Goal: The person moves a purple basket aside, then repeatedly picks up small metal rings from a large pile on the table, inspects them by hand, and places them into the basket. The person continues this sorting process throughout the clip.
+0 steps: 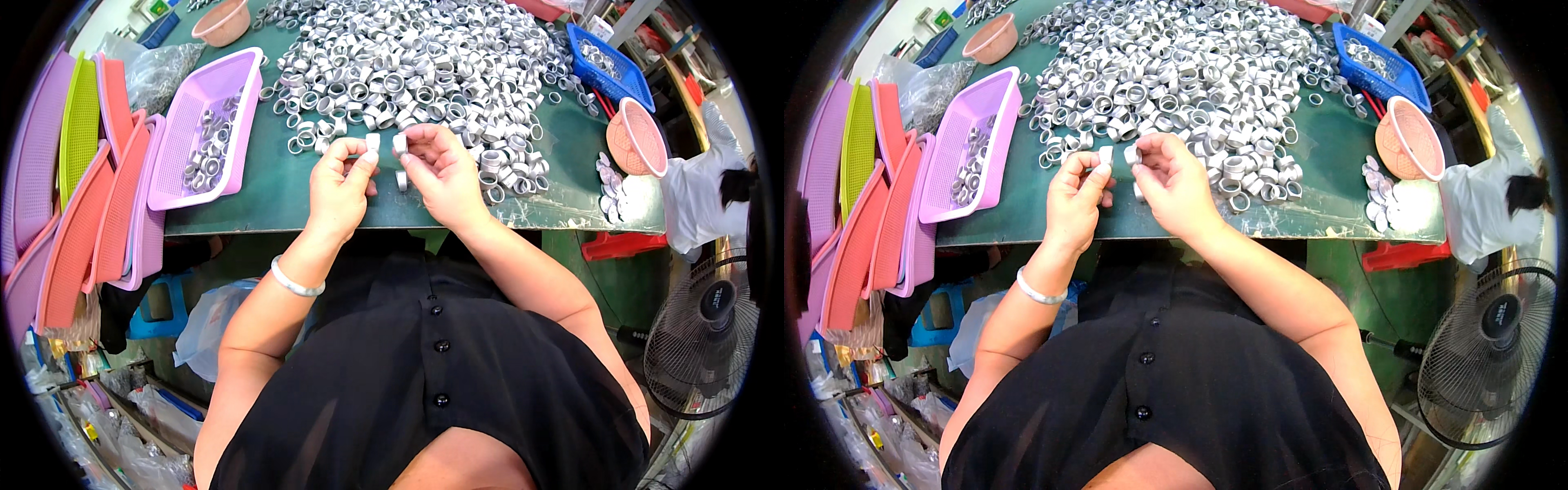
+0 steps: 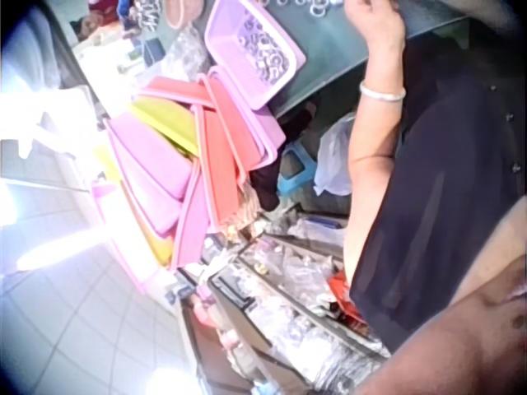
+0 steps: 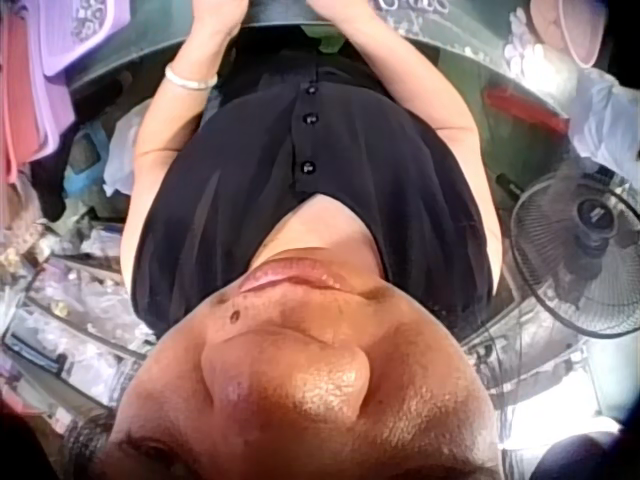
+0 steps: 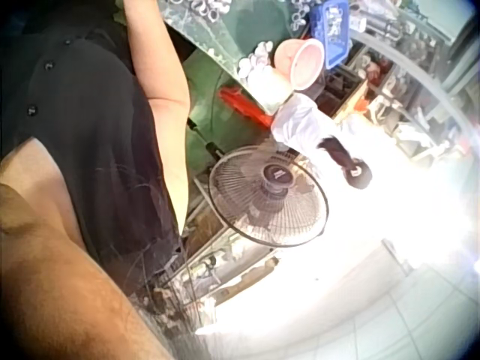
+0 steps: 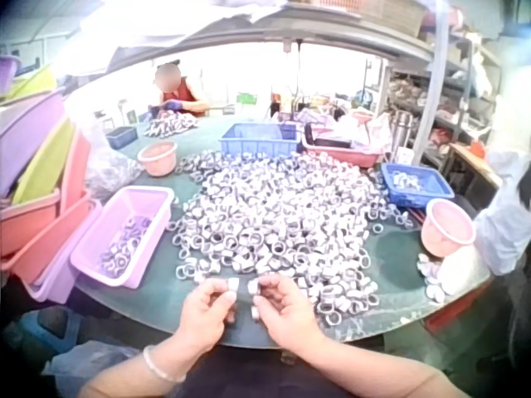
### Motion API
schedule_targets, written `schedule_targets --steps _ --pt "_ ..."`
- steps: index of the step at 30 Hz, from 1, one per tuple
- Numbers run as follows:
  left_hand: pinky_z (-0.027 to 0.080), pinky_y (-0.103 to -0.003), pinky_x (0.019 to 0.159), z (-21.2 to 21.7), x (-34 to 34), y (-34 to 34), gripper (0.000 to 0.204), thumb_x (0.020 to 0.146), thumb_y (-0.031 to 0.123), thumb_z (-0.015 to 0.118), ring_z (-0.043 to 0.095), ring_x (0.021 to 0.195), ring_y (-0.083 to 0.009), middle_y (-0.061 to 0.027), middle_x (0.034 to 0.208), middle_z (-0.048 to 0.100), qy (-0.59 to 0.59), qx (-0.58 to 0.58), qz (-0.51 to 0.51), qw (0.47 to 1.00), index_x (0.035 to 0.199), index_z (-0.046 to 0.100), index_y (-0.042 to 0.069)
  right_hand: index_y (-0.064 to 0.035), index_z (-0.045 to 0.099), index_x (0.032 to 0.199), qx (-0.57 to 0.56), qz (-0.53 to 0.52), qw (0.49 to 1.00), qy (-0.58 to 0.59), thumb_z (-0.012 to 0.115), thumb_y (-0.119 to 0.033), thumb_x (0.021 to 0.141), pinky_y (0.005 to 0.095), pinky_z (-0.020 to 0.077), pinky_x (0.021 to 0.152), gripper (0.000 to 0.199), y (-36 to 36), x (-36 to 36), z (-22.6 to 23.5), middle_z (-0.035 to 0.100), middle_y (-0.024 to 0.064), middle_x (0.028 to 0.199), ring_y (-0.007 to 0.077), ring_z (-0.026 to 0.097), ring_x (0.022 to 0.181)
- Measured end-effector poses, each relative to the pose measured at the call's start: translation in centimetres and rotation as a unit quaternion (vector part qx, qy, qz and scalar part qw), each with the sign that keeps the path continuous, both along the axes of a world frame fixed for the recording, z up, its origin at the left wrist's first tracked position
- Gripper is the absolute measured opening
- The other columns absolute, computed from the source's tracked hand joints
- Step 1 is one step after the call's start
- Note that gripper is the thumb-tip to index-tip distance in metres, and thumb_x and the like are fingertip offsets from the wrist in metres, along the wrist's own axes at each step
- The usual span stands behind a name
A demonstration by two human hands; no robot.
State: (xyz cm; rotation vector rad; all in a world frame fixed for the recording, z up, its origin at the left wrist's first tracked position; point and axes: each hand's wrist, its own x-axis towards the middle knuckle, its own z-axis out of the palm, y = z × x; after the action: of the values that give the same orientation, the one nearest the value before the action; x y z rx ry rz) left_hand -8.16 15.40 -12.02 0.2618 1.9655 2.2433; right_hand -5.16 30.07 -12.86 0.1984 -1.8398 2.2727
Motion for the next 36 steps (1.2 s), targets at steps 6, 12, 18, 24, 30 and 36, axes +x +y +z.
schedule_targets --steps 6,12,18,24,30,36 --pt "0.05 -0.023 0.063 0.4 0.7 0.6 0.006 0.091 0.009 0.05 0.056 0.077 -0.0118 -0.0034 0.087 0.057 -0.091 0.017 -0.03 0.995 0.093 0.052 0.004 0.0008 0.048 0.106 -0.088 -0.006 0.995 -0.054 0.054 0.004 0.083 0.0272 0.0459 0.083 0.024 -0.3 1.1 0.2 0.058 0.0092 0.099 0.0155 0.058 0.093" --pt "0.048 -0.023 0.066 0.0 0.9 2.0 0.005 0.092 0.007 0.047 0.055 0.076 -0.0098 -0.0035 0.088 0.058 -0.083 0.06 -0.012 0.995 0.092 0.052 0.004 0.0021 0.047 0.105 -0.227 -0.018 0.972 -0.066 0.056 0.003 0.082 0.027 0.0467 0.08 0.025 -1.1 1.4 1.0 0.056 0.0099 0.097 0.0151 0.057 0.09" --pt "0.041 -0.019 0.061 -0.1 0.8 1.7 0.005 0.091 0.009 0.049 0.052 0.071 -0.0059 -0.0022 0.094 0.06 0.038 0.062 0.024 0.997 0.095 0.052 0.006 0.0014 0.045 0.109 -0.173 0.001 0.985 0.016 0.055 0.004 0.082 0.0277 0.0457 0.084 0.028 -0.8 0.8 1.3 0.055 0.0106 0.102 0.0156 0.056 0.096" --pt "0.042 -0.018 0.056 0.3 1.2 0.8 0.012 0.088 0.003 0.052 0.051 0.073 -0.0064 -0.0077 0.111 0.055 0.183 0.105 -0.051 0.976 0.099 0.048 0.005 0.0005 0.045 0.115 -0.074 0.036 0.988 0.127 0.054 0.007 0.082 0.0305 0.0436 0.09 0.035 -0.1 1.2 1.5 0.055 0.0113 0.112 0.0182 0.055 0.102" --pt "0.041 -0.018 0.056 1.2 1.7 0.7 0.029 0.086 0.0 0.053 0.051 0.072 -0.0067 -0.0082 0.109 0.056 0.218 0.089 -0.039 0.971 0.114 0.045 0.004 0.0006 0.045 0.118 0.044 0.019 0.981 0.187 0.053 0.01 0.082 0.0302 0.0436 0.089 0.038 0.4 1.2 1.4 0.055 0.0117 0.112 0.0177 0.055 0.102" --pt "0.039 -0.016 0.051 2.2 2.0 0.0 0.023 0.089 0.011 0.054 0.05 0.065 -0.0044 -0.0036 0.091 0.06 0.106 0.048 -0.075 0.99 0.11 0.052 0.003 0.0021 0.051 0.113 -0.039 0.065 0.992 0.1 0.054 0.003 0.085 0.0282 0.0462 0.081 0.029 0.4 1.6 2.3 0.058 0.0096 0.103 0.0155 0.057 0.093"
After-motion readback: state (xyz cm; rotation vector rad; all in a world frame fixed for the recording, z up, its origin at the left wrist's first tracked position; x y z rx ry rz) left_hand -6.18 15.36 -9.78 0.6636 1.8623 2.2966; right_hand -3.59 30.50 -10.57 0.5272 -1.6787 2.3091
